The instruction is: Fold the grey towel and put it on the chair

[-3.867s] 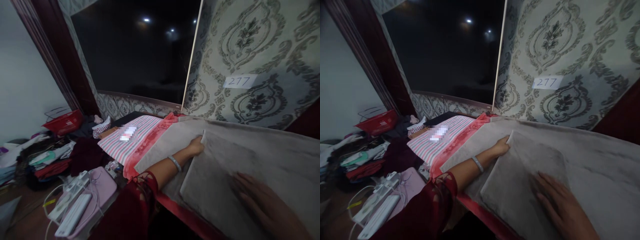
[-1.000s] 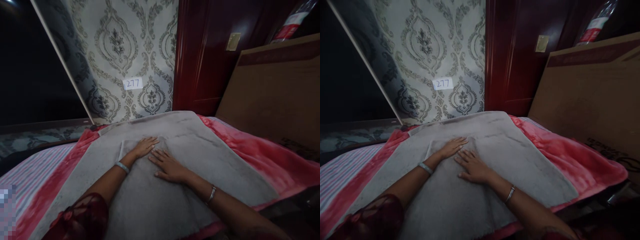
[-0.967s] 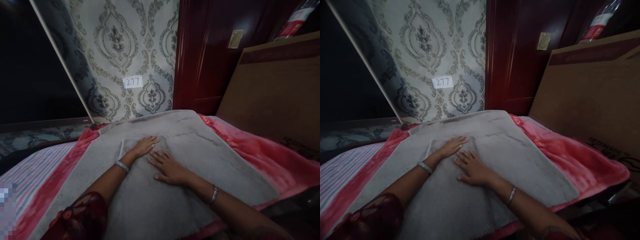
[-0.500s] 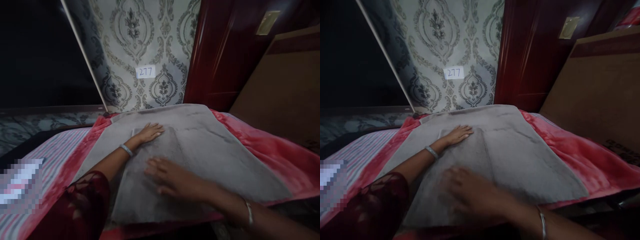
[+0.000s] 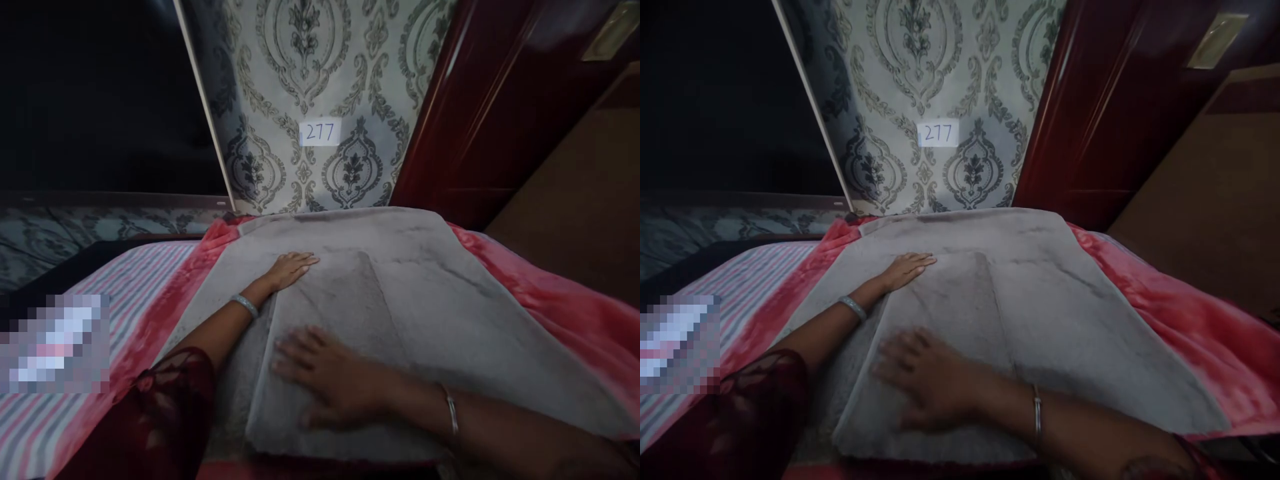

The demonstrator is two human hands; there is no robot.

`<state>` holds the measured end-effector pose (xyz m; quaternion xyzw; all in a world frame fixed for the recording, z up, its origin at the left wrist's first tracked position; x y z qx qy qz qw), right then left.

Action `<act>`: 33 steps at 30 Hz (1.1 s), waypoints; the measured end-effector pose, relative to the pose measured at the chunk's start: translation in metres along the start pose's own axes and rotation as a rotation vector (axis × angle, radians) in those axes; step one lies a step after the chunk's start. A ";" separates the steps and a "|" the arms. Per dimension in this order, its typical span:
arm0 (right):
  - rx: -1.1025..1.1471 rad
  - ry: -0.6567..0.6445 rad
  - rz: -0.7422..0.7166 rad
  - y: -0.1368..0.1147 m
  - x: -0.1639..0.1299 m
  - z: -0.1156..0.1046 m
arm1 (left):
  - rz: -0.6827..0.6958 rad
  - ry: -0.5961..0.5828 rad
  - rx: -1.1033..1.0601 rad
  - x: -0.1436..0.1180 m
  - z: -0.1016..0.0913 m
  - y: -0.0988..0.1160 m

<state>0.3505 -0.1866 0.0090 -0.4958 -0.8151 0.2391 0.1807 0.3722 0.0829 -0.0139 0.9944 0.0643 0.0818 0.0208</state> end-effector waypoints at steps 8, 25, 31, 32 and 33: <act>0.159 -0.082 -0.163 -0.063 0.001 0.005 | -0.023 -0.088 0.045 0.003 -0.013 0.008; 0.141 -0.070 -0.098 -0.075 -0.022 0.034 | -0.013 -0.087 0.063 -0.046 -0.010 0.038; 0.063 0.168 0.171 -0.047 -0.058 -0.004 | -0.046 -0.106 0.134 -0.050 -0.040 0.059; -0.008 0.209 0.263 -0.035 -0.065 -0.007 | -0.037 -0.078 0.136 -0.056 -0.045 0.068; -0.068 0.232 0.336 -0.023 -0.073 -0.008 | -0.019 -0.049 0.130 -0.064 -0.047 0.077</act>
Point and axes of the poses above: each hand's wrist, its own x-axis towards the middle knuckle, its own z-axis out of the palm, y = z × x, the point moved 3 cm from there along x, towards the middle knuckle, and after that the axes turned 10 degrees about x, right-handed, at the moved point
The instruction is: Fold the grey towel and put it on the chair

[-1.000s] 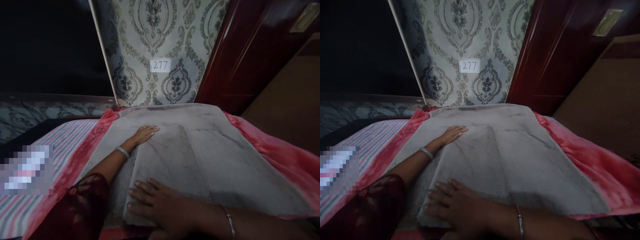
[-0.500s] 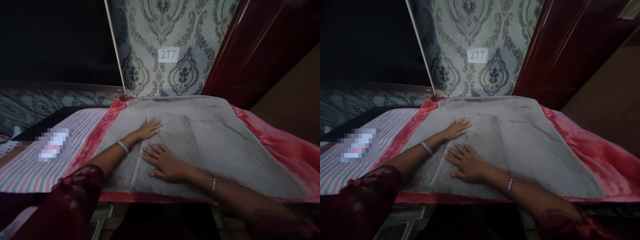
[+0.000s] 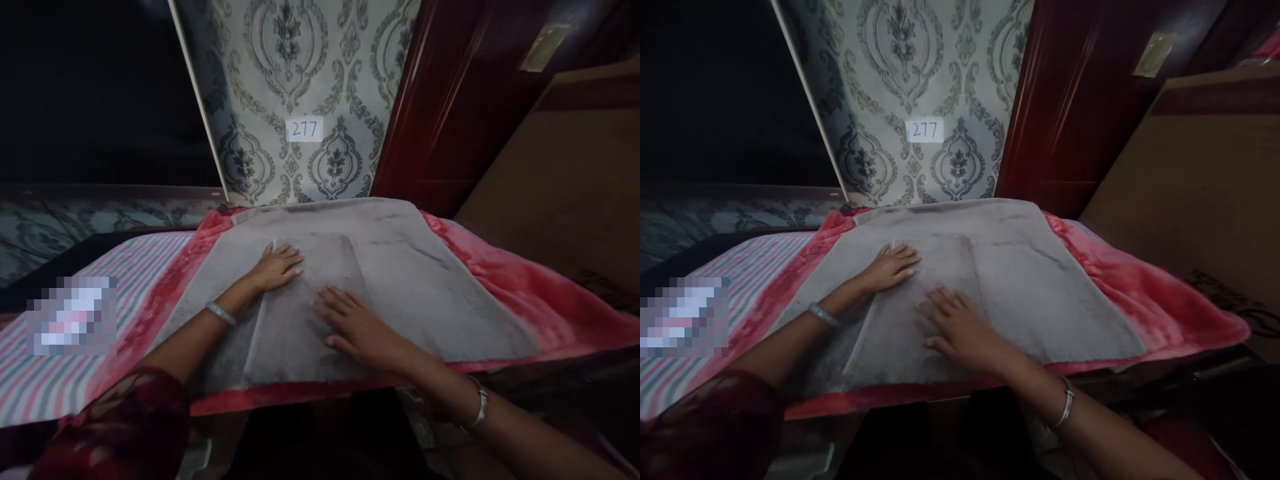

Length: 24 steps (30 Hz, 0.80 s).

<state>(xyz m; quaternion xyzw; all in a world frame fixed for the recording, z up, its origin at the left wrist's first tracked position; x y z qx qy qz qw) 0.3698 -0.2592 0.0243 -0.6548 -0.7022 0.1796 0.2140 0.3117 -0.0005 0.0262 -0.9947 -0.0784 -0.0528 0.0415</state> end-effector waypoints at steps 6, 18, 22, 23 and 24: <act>-0.144 0.085 0.060 0.030 -0.019 0.025 | 0.051 0.023 -0.042 -0.049 0.020 0.046; 0.196 0.746 0.244 0.088 -0.063 0.017 | -0.510 0.374 -0.400 -0.103 0.025 0.013; 0.222 0.689 0.460 0.096 -0.067 0.006 | -0.677 0.282 -0.454 -0.134 0.020 0.032; 0.198 0.643 0.504 0.094 -0.064 0.004 | -0.685 0.262 -0.426 -0.136 0.017 0.038; 0.163 0.597 0.547 0.092 -0.059 0.002 | -0.692 0.246 -0.394 -0.136 0.014 0.043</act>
Point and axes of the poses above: each hand's wrist, its own x-axis towards the middle knuckle, its own z-axis out of the palm, y = z × x, the point moved 3 cm from there along x, towards the middle knuckle, and after that the axes turned 10 degrees about x, right-handed, at the moved point
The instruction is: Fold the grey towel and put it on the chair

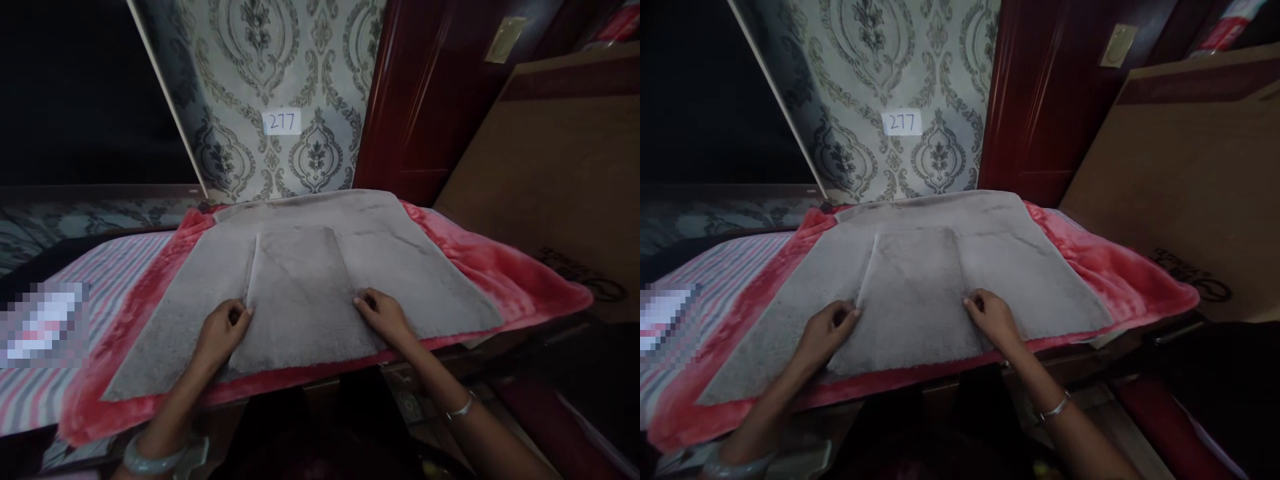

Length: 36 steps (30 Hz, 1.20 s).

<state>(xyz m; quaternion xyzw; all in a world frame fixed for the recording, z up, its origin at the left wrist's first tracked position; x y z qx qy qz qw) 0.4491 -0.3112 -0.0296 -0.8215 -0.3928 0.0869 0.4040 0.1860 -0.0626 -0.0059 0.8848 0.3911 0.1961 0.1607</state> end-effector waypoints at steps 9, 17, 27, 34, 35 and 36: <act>-0.370 -0.086 0.063 -0.032 0.009 0.009 | -0.038 -0.007 -0.041 0.002 0.002 0.007; -0.042 -0.054 -0.025 -0.013 0.020 0.004 | 0.032 0.028 -0.162 -0.005 0.008 0.005; 0.091 0.037 -0.058 -0.007 0.012 0.007 | 0.029 0.101 -0.188 -0.012 0.012 0.004; 0.081 0.037 -0.046 -0.002 0.013 0.009 | 0.042 0.102 -0.173 -0.013 0.015 0.003; 0.067 0.017 -0.046 -0.001 0.014 0.010 | 0.047 0.105 -0.169 -0.013 0.016 0.002; 0.052 0.019 -0.046 -0.002 0.014 0.009 | 0.055 0.108 -0.167 -0.012 0.016 0.002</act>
Point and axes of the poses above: each hand's wrist, its own x-axis towards the middle knuckle, its own z-axis out of the palm, y = z × x, the point moved 3 cm from there along x, towards the middle knuckle, and after that the axes turned 10 degrees about x, right-handed, at the moved point
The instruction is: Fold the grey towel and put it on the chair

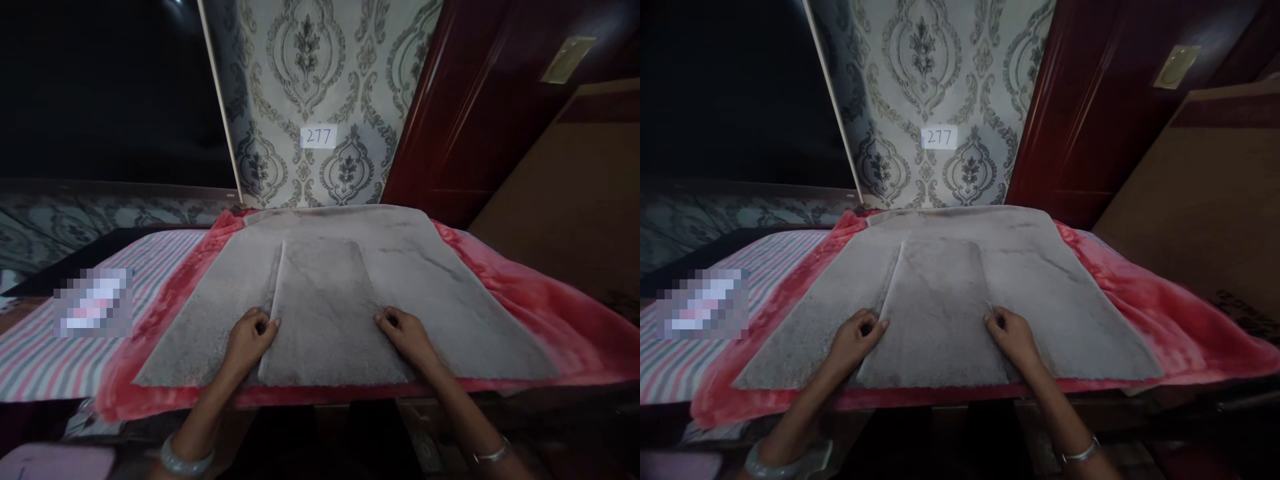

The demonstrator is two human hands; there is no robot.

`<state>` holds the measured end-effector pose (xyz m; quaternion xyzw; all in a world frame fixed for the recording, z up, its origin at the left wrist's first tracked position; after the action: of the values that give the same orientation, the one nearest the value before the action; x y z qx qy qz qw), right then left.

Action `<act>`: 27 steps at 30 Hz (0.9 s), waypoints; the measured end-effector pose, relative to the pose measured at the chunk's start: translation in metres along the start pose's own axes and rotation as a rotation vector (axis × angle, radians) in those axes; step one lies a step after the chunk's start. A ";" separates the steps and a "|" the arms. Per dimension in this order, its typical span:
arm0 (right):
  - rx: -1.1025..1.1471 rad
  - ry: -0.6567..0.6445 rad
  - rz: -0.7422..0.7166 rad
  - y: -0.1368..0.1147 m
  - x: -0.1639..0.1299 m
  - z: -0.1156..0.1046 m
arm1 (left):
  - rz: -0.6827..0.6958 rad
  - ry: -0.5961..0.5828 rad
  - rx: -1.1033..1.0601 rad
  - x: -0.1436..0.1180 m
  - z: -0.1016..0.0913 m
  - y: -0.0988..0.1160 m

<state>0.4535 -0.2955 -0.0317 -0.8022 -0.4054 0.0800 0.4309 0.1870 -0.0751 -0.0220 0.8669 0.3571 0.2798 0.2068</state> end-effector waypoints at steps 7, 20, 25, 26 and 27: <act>-0.082 0.071 -0.442 -0.056 0.009 0.004 | 0.136 0.184 0.095 0.005 -0.018 0.010; -0.217 -0.697 -0.532 -0.105 0.039 0.086 | 0.429 -0.123 0.123 -0.005 -0.008 -0.002; -0.164 -0.722 -0.606 -0.126 0.047 0.085 | 0.428 -0.141 0.016 0.069 -0.021 0.019; -0.152 -0.724 -0.640 -0.130 0.047 0.088 | 0.465 -0.188 0.026 0.089 -0.016 0.025; -0.143 -0.727 -0.667 -0.132 0.046 0.091 | 0.501 -0.250 0.058 0.109 -0.008 0.029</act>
<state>0.3634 -0.1655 0.0225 -0.5764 -0.7685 0.1845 0.2076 0.2611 -0.0128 0.0373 0.9614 0.1114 0.2026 0.1490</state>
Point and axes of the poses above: each hand's wrist, its own x-axis towards the middle knuckle, its own z-axis out of the palm, y = z × x, the point moved 3 cm from there along x, towards the middle knuckle, and after that the axes turned 10 degrees about x, right-handed, at the moved point
